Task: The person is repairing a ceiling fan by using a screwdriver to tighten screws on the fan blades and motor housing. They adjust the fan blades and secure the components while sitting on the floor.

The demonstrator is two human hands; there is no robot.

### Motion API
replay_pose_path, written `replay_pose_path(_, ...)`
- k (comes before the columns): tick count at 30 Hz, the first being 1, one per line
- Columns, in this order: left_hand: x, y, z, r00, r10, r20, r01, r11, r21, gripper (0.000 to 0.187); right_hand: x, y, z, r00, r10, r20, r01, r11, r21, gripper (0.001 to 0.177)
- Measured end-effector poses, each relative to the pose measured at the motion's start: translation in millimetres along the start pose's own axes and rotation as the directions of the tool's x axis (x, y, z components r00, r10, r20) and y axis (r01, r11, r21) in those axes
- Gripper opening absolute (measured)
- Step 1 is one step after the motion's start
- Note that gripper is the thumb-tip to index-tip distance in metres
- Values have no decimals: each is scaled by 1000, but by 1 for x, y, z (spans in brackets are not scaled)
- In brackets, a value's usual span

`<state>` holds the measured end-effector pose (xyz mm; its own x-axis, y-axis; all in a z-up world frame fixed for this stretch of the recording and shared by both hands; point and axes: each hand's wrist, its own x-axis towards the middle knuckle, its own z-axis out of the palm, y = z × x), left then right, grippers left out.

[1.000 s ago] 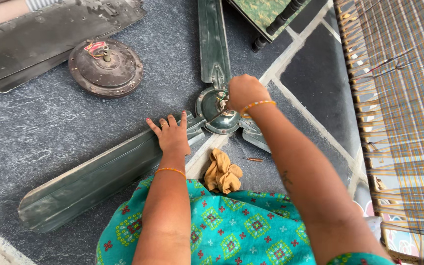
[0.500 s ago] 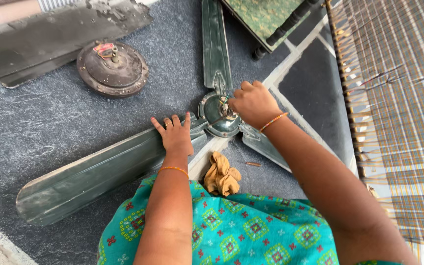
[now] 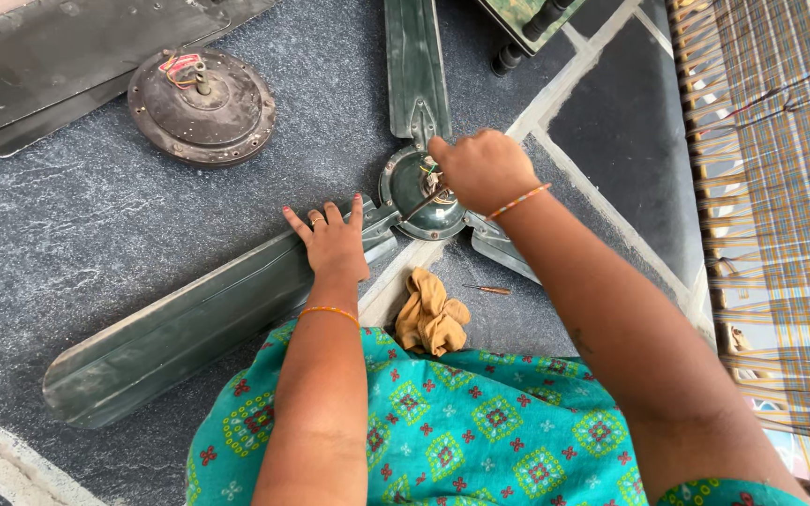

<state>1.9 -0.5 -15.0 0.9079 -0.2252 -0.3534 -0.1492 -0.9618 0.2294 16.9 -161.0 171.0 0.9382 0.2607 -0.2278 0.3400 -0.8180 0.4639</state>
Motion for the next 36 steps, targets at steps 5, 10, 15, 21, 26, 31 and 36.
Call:
replay_pose_path(5,0,-1,0,1000,5,13,-5,1000,4,136,2,-19,11,992,113,-50,-108,990,90,20)
replay_pose_path(10,-3,-1,-1,1000,13,-6,-13,1000,14,136,3,-26,15,995,-16,-95,24,996,82,23)
replay_pose_path(15,-2,0,-4,1000,14,0,-14,1000,3,141,-5,-11,3,981,-176,-78,179,984,28,19)
replay_pose_path(21,-1,-2,1,1000,10,9,-10,1000,9,140,-4,-13,-10,990,55,131,-73,987,140,23)
replay_pose_path(26,1,-4,1,1000,9,19,-9,1000,6,140,0,-14,-10,931,267,251,-330,908,258,30)
replay_pose_path(31,-1,-1,-4,1000,9,27,-9,1000,5,139,-9,-3,6,997,46,63,-57,978,203,32)
replay_pose_path(36,-3,-1,-8,1000,20,20,-20,1000,-2,139,-15,10,14,950,-243,-197,245,969,-15,18)
